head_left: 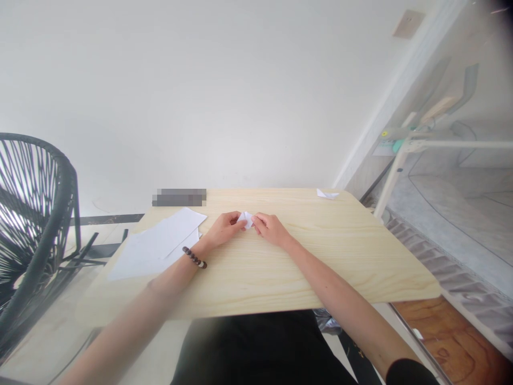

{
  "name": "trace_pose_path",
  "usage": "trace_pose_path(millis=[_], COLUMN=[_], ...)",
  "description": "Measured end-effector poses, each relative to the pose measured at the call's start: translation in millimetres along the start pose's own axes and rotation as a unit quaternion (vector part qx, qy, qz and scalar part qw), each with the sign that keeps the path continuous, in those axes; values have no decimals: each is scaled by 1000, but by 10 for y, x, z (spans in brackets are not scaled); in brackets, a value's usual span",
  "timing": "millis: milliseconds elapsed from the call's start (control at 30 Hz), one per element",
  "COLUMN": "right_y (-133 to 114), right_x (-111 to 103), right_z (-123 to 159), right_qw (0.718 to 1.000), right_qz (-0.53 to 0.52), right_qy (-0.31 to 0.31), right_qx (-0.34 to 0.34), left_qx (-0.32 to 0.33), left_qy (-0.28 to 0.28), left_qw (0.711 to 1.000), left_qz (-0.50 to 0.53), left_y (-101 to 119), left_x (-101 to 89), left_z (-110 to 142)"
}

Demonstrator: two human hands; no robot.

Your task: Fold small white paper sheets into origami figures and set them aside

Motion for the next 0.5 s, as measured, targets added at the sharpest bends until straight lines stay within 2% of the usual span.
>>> trace_pose_path(millis=[500], right_y=[-18], right_x=[-15], right_z=[-16], right_qw=[998], right_qz=[65], right_qy=[15], right_qx=[-20], left_qx=[0], left_qy=[-16], left_qw=[998], left_qz=[53], left_y=[-76], left_x=[37], left_z=[-32])
Point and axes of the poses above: each hand's wrist, its own z-axis away from the middle knuckle, its own x-axis out of the palm, y = z × x, the point moved 5 cm from there along -z, towards the middle knuckle, and after that the axes turned 11 degrees about -x, right-handed, at the moved point
